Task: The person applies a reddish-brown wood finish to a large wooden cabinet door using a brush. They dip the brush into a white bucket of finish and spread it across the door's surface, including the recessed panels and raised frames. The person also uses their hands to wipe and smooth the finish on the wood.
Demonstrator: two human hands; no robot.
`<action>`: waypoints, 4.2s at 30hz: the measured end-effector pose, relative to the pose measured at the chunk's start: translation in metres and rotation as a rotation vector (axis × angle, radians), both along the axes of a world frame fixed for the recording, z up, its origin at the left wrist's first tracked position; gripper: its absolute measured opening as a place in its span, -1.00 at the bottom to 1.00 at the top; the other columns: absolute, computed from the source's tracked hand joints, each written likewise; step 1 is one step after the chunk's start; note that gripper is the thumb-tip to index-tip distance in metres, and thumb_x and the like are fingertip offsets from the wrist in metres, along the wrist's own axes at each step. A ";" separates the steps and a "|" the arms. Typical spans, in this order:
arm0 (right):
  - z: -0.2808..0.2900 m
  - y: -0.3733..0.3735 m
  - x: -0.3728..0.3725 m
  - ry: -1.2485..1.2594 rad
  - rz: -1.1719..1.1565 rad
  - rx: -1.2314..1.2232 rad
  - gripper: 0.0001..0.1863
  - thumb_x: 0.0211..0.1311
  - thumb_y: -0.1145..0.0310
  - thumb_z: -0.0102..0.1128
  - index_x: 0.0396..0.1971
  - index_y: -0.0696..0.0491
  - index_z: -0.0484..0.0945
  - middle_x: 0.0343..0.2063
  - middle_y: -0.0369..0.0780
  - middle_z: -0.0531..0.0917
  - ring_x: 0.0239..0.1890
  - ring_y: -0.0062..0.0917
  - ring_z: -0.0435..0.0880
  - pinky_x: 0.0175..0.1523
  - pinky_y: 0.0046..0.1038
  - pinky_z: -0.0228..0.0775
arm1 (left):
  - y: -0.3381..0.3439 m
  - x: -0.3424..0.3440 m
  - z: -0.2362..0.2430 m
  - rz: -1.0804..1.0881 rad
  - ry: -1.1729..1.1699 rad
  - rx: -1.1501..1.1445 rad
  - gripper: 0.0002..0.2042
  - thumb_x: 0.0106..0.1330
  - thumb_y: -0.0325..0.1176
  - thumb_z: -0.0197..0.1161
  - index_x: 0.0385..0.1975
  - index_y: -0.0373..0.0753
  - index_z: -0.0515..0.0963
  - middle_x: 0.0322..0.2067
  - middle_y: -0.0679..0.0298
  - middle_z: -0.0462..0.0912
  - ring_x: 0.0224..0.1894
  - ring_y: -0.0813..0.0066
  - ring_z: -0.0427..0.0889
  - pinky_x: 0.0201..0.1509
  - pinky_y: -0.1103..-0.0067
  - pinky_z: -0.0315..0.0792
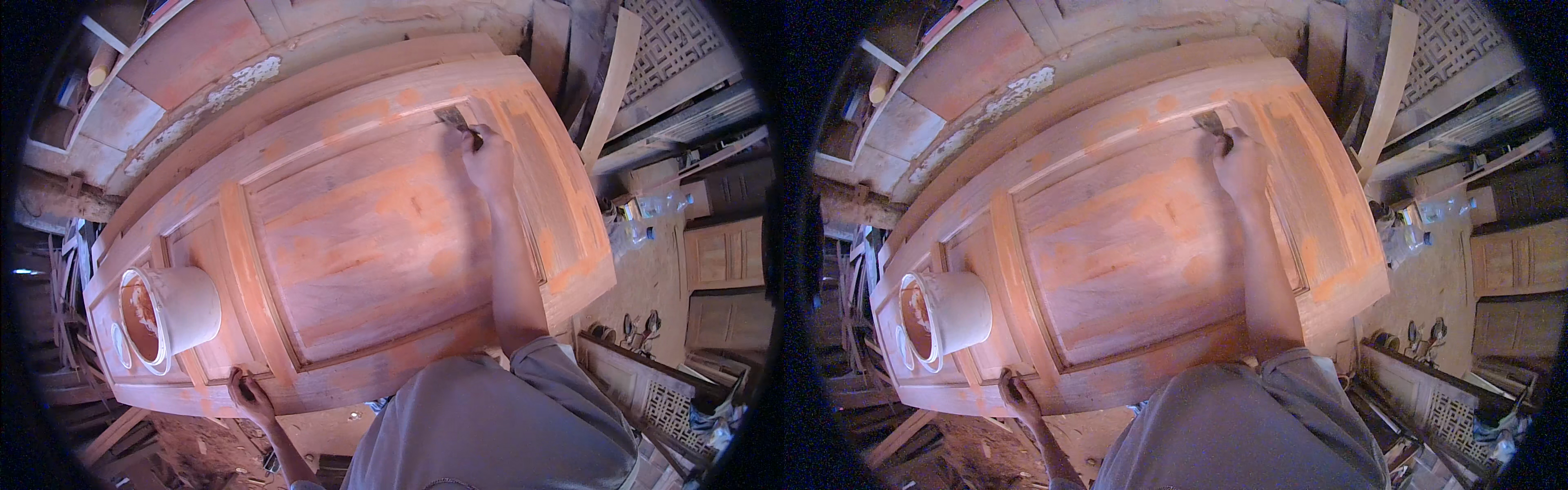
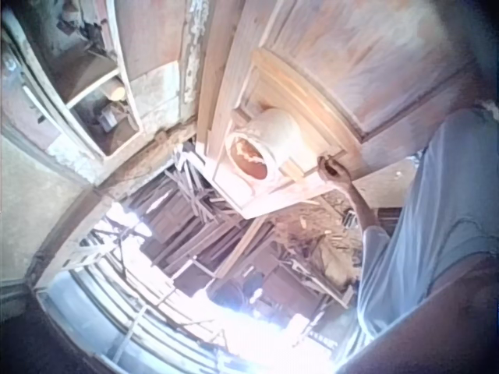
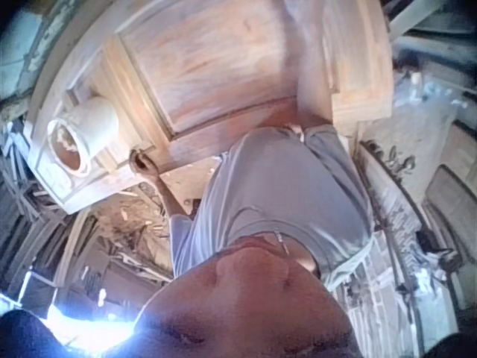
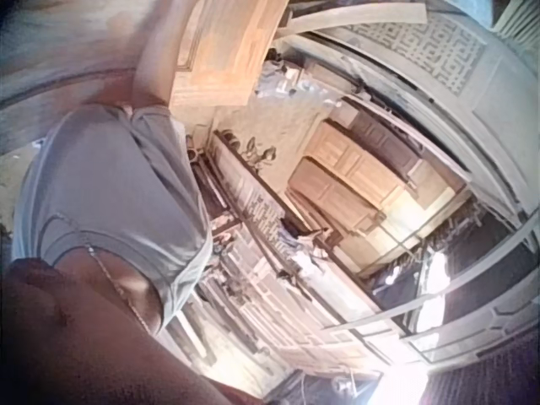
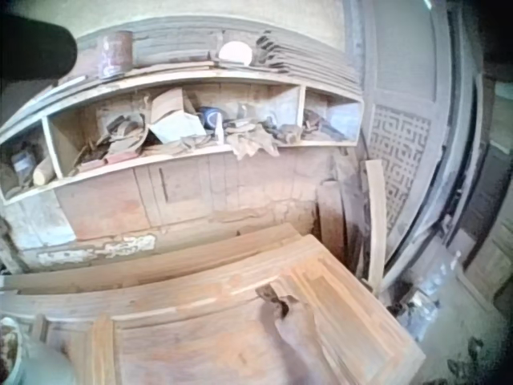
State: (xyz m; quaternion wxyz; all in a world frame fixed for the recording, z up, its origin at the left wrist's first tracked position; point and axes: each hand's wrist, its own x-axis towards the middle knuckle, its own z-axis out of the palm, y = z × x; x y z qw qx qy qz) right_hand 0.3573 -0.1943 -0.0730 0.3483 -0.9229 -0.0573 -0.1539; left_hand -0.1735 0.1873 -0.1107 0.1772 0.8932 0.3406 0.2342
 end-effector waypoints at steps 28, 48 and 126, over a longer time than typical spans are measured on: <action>0.015 -0.015 0.014 0.088 -0.054 -0.069 -0.79 0.30 0.35 0.20 -0.23 0.17 0.67 -0.42 0.04 0.73 -0.33 -0.19 0.78 -0.20 -0.31 0.58 | 0.003 -0.002 -0.006 -0.008 -0.035 0.003 -0.71 0.46 -0.31 0.15 -0.06 -0.46 0.54 0.01 -0.08 0.62 0.10 -0.04 0.57 0.24 0.23 0.40; 0.022 -0.017 0.004 -0.062 -0.005 0.150 -0.77 0.32 0.35 0.16 -0.19 0.16 0.69 -0.40 0.02 0.73 -0.34 -0.22 0.77 -0.19 -0.29 0.59 | 0.000 -0.008 -0.006 0.053 0.021 -0.021 -0.69 0.46 -0.28 0.15 -0.02 -0.43 0.55 0.07 -0.06 0.60 0.14 -0.01 0.55 0.27 0.23 0.37; 0.066 0.075 -0.237 0.497 1.226 -0.210 -0.65 0.21 0.28 0.41 -0.03 0.05 0.60 -0.21 -0.06 0.71 -0.15 -0.16 0.73 -0.06 -0.33 0.57 | 0.004 -0.005 0.008 0.082 -0.023 0.021 -0.82 0.27 -0.36 0.29 -0.22 -0.30 0.61 -0.02 0.12 0.68 0.11 0.08 0.59 0.32 0.26 0.33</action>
